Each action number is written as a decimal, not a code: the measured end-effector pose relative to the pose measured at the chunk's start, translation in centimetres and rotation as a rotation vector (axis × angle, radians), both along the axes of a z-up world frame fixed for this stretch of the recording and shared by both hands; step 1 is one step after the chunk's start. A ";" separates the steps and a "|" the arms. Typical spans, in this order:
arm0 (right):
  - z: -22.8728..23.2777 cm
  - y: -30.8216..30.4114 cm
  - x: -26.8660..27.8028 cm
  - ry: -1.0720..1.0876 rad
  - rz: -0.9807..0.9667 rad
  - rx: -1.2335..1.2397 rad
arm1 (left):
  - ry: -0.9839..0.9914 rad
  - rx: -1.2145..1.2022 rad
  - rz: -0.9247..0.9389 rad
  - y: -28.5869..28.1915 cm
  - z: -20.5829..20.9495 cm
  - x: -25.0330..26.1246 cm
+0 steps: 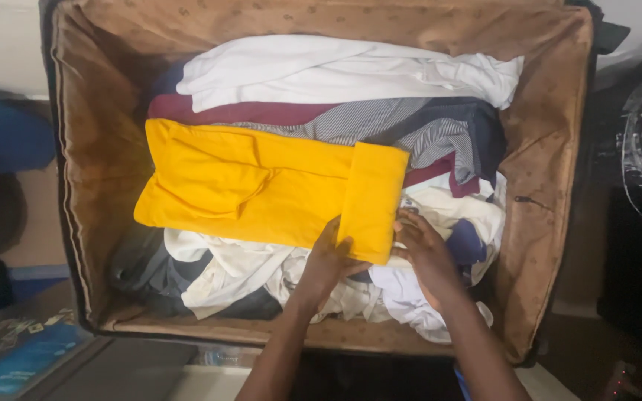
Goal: Fold a yellow t-shirt and place it into a suitcase with other clothes.
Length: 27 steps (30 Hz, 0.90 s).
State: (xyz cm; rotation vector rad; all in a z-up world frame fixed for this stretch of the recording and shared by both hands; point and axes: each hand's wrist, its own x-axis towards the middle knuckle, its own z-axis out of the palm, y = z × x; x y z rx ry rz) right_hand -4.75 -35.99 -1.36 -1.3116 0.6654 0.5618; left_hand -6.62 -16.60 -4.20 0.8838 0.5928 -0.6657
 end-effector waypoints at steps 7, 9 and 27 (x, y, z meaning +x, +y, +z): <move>-1.9 1.0 0.4 0.062 -0.014 0.043 | -0.305 0.295 -0.146 1.1 2.4 0.1; -2.0 1.2 0.7 0.048 0.022 -0.028 | -0.325 0.598 -0.242 1.9 5.7 1.5; 0.3 -2.8 -0.7 -0.069 -0.081 -0.718 | -0.752 1.397 -0.011 23.3 0.9 1.1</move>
